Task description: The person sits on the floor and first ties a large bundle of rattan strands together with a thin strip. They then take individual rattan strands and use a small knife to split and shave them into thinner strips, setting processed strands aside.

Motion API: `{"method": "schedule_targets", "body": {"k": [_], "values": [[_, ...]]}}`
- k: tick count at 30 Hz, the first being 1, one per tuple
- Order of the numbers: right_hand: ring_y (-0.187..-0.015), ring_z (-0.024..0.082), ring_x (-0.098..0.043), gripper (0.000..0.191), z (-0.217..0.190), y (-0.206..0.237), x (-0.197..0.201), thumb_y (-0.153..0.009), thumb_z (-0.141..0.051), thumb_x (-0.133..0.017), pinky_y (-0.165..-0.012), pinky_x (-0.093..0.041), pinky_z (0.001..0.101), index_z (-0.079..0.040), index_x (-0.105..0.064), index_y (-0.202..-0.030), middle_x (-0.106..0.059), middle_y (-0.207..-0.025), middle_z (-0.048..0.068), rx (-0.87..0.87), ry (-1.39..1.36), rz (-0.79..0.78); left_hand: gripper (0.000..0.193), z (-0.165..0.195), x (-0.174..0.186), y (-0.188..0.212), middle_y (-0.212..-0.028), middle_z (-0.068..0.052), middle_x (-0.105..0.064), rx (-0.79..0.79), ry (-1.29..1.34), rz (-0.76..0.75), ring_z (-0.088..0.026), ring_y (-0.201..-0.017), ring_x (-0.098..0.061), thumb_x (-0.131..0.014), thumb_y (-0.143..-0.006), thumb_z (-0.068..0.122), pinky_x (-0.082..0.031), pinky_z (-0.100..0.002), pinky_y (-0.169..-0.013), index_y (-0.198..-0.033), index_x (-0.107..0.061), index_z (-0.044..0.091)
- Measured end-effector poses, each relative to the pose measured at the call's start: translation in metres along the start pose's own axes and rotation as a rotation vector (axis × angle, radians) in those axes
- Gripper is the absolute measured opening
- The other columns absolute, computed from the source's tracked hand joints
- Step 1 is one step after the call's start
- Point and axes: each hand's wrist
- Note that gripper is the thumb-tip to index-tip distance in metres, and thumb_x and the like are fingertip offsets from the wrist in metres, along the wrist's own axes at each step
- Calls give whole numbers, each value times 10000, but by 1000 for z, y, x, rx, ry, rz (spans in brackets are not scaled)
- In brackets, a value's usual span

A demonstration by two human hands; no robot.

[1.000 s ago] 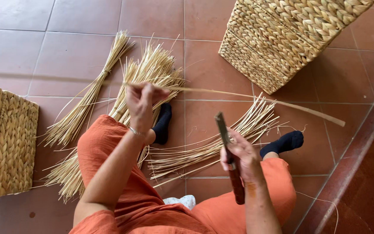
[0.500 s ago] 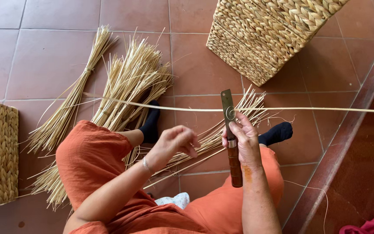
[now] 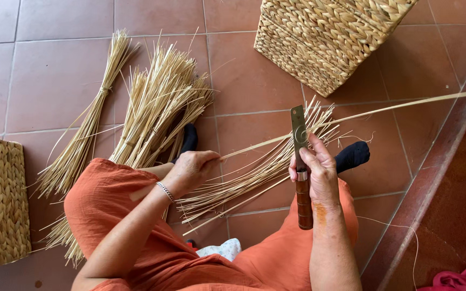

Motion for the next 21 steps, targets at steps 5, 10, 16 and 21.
{"method": "schedule_targets", "body": {"k": [5,10,16,21], "values": [[-516,124,-599,537,7,4,-22,-974,-121,-569,-468,-513,252,-66,-438,-1492,-657,-733,75,-210,24,-168,177,9,-27,-3,-626,-113,-698,355,278,-164,-110,-519,-649,-648,-992,181,-524,-297,-497,-1078,-751,65],[-515,112,-595,473,34,10,-43,-960,-116,-561,-470,-507,240,-78,-405,-1405,-656,-721,66,-391,197,-293,193,28,-42,1,-642,-102,-699,379,421,-93,-73,-521,-569,-642,-982,130,-475,-288,-465,-1127,-739,46],[-551,133,-617,309,46,10,-35,-1013,-123,-571,-510,-515,253,-9,-460,-1278,-672,-754,82,-361,227,-216,142,37,-44,16,-724,-156,-727,225,264,33,-155,-576,-724,-677,-947,92,-529,-296,-514,-1056,-729,16],[-534,137,-610,306,42,8,-29,-1001,-114,-583,-500,-510,254,-34,-450,-1264,-656,-735,83,-341,113,-230,143,42,-44,25,-739,-179,-721,198,236,72,-189,-615,-754,-696,-944,91,-553,-296,-536,-1060,-726,14]]}}
Point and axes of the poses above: each hand's wrist, its own y-axis away from the middle knuckle, its own x-axis out of the back of the hand, z = x × y
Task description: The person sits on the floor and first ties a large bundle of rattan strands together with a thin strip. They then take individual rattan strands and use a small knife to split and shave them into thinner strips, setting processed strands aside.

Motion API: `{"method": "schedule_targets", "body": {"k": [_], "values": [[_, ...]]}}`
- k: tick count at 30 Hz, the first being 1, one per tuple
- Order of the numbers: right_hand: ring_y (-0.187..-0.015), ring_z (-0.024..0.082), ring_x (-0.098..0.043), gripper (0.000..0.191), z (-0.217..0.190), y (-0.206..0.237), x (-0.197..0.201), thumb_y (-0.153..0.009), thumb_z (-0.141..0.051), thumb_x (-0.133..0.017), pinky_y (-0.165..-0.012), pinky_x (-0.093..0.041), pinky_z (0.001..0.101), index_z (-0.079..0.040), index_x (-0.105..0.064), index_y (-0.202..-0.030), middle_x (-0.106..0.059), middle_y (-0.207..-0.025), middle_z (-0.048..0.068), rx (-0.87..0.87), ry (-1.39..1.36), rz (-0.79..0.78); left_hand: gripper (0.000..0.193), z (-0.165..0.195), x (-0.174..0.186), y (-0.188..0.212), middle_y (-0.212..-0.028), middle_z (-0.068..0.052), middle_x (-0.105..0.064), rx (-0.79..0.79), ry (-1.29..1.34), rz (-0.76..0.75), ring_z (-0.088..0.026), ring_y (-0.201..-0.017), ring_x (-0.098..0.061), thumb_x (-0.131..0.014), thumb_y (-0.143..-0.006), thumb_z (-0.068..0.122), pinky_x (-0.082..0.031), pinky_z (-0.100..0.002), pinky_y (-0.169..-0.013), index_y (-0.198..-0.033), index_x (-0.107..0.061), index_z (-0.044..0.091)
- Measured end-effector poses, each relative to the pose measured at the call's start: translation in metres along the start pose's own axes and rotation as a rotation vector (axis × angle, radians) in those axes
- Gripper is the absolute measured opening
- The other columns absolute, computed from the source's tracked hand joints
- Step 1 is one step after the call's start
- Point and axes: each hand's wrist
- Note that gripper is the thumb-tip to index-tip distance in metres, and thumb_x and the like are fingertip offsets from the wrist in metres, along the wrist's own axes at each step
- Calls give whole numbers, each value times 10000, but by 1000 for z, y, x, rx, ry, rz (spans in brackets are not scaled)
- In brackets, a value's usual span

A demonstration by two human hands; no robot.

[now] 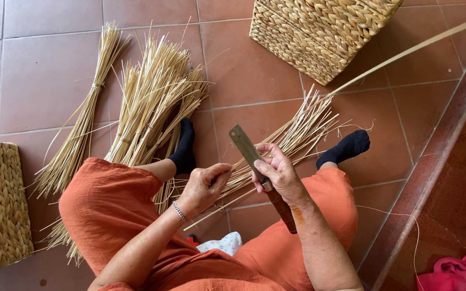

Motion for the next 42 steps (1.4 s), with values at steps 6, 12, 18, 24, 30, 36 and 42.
{"method": "schedule_targets", "body": {"k": [6,12,18,24,30,36,42], "values": [[-523,148,-606,265,-1,1,0,-1003,-114,-596,-487,-500,256,-27,-469,-1218,-661,-733,97,-4,3,-15,164,-5,-1,5,-664,-103,-706,117,97,-76,-83,-546,-620,-659,-976,110,-491,-266,-481,-1085,-741,18],[-528,149,-599,227,-5,3,9,-1016,-108,-605,-491,-500,260,-15,-482,-1182,-663,-749,103,101,-16,26,191,-9,5,13,-622,-40,-668,167,167,-144,-14,-534,-519,-645,-995,121,-446,-231,-464,-1116,-752,19],[-545,151,-611,224,-20,12,23,-1017,-109,-593,-489,-500,255,-21,-495,-1199,-663,-764,105,161,-26,98,198,-11,21,23,-694,29,-711,220,204,-222,-3,-548,-534,-649,-977,107,-453,-227,-456,-1116,-756,16],[-537,141,-612,232,-23,19,30,-1004,-108,-596,-471,-492,248,-55,-507,-1212,-667,-763,103,168,-8,152,190,-14,37,30,-600,1,-603,306,152,-284,-23,-509,-453,-658,-980,127,-389,-235,-438,-1082,-785,29],[-589,147,-630,203,-25,22,50,-1040,-106,-589,-498,-520,260,-40,-497,-1208,-670,-805,104,310,-44,187,205,-10,58,30,-655,21,-643,338,177,-345,-16,-552,-470,-659,-972,163,-424,-237,-465,-1074,-784,37],[-575,137,-630,194,-14,23,52,-1032,-116,-584,-485,-515,250,-63,-488,-1192,-669,-792,96,298,-48,227,245,5,63,7,-692,-71,-730,359,-85,-347,-117,-598,-677,-611,-954,215,-529,-289,-544,-1166,-700,130],[-565,128,-630,199,10,17,24,-1031,-134,-596,-485,-512,243,-76,-491,-1189,-677,-794,91,199,-51,176,178,29,4,-25,-760,-147,-723,-13,-173,-155,-275,-650,-716,-699,-938,196,-543,-357,-578,-1062,-712,69]]}}
Point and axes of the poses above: each hand's wrist, its own y-axis away from the middle knuckle, its own x-axis out of the back of the hand, z = x × y
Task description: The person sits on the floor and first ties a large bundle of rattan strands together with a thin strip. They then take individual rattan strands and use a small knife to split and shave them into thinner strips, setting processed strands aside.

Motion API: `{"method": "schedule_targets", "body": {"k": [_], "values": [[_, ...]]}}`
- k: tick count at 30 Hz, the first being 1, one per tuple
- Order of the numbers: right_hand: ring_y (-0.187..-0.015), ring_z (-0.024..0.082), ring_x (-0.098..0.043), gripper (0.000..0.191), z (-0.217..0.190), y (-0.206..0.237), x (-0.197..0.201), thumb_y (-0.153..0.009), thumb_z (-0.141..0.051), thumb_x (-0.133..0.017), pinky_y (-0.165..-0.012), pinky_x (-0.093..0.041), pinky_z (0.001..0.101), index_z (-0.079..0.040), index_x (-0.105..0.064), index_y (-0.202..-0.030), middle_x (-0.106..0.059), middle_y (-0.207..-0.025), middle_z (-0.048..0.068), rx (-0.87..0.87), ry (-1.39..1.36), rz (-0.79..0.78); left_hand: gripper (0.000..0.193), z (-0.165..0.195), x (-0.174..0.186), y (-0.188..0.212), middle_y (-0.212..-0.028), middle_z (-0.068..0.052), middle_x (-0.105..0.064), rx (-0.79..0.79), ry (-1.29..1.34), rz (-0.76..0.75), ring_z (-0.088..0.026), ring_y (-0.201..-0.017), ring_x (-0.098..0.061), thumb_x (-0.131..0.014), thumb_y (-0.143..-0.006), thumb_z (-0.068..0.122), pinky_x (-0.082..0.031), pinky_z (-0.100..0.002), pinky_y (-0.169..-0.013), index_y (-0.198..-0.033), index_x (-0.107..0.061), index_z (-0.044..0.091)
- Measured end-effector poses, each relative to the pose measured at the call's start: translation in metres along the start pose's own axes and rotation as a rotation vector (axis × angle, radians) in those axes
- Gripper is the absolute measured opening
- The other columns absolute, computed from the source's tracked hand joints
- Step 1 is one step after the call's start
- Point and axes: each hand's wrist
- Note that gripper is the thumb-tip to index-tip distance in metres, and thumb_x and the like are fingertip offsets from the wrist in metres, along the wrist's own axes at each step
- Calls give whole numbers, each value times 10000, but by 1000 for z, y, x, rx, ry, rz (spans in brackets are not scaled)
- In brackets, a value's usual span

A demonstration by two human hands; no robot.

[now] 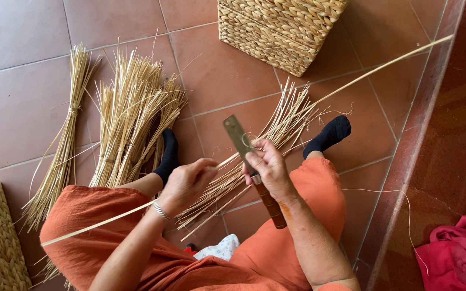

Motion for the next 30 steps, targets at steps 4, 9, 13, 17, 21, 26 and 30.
{"method": "schedule_targets", "body": {"k": [4,9,13,17,21,26,30], "values": [[-560,127,-631,218,-9,1,13,-1013,-140,-595,-453,-483,238,-78,-506,-1203,-673,-789,76,-15,-28,76,108,7,-10,-10,-775,-139,-732,-69,-47,105,-281,-679,-732,-727,-927,168,-562,-355,-587,-966,-740,68],[-567,165,-638,193,-28,5,50,-1032,-142,-597,-470,-498,274,-88,-502,-1191,-674,-781,106,135,-105,132,98,-2,5,1,-811,-127,-752,-75,-17,39,-246,-701,-755,-717,-906,135,-579,-334,-604,-969,-744,66],[-564,183,-632,189,-29,12,65,-1030,-130,-608,-482,-503,291,-94,-510,-1188,-664,-779,114,164,-131,166,122,-12,22,10,-834,-115,-771,-47,-37,14,-208,-678,-758,-727,-888,150,-587,-312,-600,-983,-757,79],[-581,193,-629,169,-34,22,81,-1045,-128,-604,-499,-499,299,-85,-510,-1178,-664,-785,127,212,-153,197,142,-24,38,19,-787,-120,-761,103,-131,-31,-216,-619,-732,-760,-868,177,-573,-324,-596,-982,-781,95],[-575,204,-626,178,-40,27,93,-1034,-122,-602,-500,-502,309,-80,-515,-1183,-664,-783,132,231,-157,252,168,-43,57,28,-775,-95,-773,149,-195,-43,-189,-617,-744,-771,-846,190,-581,-319,-602,-994,-793,114],[-563,198,-611,183,-48,34,108,-1027,-140,-612,-475,-486,306,-79,-523,-1175,-655,-777,121,245,-140,361,191,-76,79,37,-834,-75,-797,139,-200,-52,-146,-693,-763,-754,-847,176,-593,-301,-648,-1021,-790,107],[-558,182,-607,162,-51,42,125,-1023,-146,-612,-448,-463,297,-97,-535,-1157,-639,-764,97,230,-205,461,186,-95,95,40,-829,-53,-812,205,-215,-24,-134,-693,-766,-758,-863,187,-591,-291,-653,-1025,-799,105]]}}
Point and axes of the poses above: each hand's wrist, its own y-axis away from the middle knuckle, its own x-axis out of the back of the hand, z = x × y
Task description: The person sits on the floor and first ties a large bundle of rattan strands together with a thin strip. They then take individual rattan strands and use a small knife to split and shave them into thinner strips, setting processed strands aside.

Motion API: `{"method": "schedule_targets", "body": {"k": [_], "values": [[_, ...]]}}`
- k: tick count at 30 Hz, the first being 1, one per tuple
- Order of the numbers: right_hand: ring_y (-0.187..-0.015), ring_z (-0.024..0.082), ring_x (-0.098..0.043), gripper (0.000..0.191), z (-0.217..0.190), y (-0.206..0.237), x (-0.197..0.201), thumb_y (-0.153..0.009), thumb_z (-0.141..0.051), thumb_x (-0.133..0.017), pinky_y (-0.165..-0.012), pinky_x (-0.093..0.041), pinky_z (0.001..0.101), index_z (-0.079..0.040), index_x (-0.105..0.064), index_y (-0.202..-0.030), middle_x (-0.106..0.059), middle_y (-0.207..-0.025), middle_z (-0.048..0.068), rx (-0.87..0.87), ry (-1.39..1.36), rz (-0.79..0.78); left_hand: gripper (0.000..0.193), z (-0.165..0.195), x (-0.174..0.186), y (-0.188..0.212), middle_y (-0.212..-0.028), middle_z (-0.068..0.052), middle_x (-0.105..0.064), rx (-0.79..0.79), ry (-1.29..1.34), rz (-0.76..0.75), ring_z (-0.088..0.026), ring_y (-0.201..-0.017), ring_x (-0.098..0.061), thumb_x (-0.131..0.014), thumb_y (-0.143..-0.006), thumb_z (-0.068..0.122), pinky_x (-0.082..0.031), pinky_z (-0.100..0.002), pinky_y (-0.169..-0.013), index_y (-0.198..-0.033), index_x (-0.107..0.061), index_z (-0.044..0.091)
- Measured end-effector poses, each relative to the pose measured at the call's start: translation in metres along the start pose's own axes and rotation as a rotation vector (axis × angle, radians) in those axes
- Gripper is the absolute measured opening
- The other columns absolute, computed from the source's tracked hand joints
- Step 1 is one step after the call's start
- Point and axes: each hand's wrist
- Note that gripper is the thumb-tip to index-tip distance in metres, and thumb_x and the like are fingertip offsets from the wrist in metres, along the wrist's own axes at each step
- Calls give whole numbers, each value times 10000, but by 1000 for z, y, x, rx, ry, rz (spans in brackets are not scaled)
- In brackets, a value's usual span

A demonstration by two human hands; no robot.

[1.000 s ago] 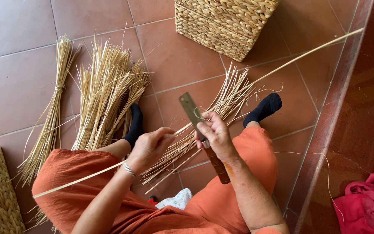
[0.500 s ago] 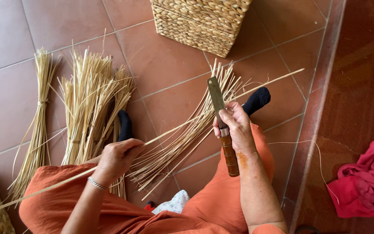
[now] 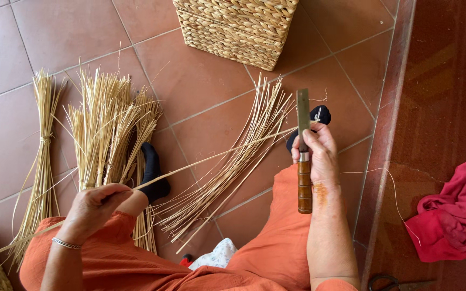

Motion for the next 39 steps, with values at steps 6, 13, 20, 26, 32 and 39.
{"method": "schedule_targets", "body": {"k": [6,13,20,26,32,39], "values": [[-623,170,-611,63,-9,-6,50,-1088,-144,-555,-521,-495,315,-88,-569,-1114,-641,-816,70,156,-62,190,172,3,12,-15,-814,-49,-808,163,-165,25,-179,-630,-727,-727,-956,241,-554,-325,-604,-1073,-815,150],[-511,101,-492,398,38,-15,57,-1115,-311,-496,-417,-439,266,-23,-598,-1370,-588,-737,9,-130,-381,-198,122,67,-16,-80,-944,-82,-714,-189,223,443,-118,-795,-644,-696,-1022,94,-506,-254,-699,-1114,-740,28],[-505,49,-475,626,85,5,-3,-1088,-377,-525,-470,-461,254,56,-404,-1523,-602,-800,36,-408,-82,-441,121,117,2,-150,-951,42,-593,-308,980,441,-37,-812,-488,-677,-1102,149,-408,-208,-698,-1150,-675,38],[-416,79,-486,746,76,20,-34,-1009,-574,-405,-386,-441,256,-17,-381,-1504,-679,-809,120,-478,20,-416,93,96,25,-154,-921,-14,-643,-379,1173,683,-79,-743,-535,-661,-1095,136,-454,-229,-656,-1115,-590,80],[-494,131,-523,641,51,26,-38,-1074,-518,-458,-462,-446,274,-140,-355,-1581,-620,-813,124,-273,-179,-493,79,49,3,-123,-889,-80,-690,-102,1338,697,-151,-750,-686,-555,-1090,134,-610,-289,-673,-1085,-492,86],[-487,135,-511,646,35,30,-48,-1059,-484,-486,-443,-424,263,-186,-312,-1605,-615,-840,149,-231,-165,-519,109,1,-55,-89,-929,-120,-685,92,1549,609,-180,-796,-710,-592,-1084,108,-640,-303,-719,-1119,-517,38]]}}
Point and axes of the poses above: each hand's wrist, its own y-axis away from the middle knuckle, its own x-axis out of the back of the hand, z = x × y
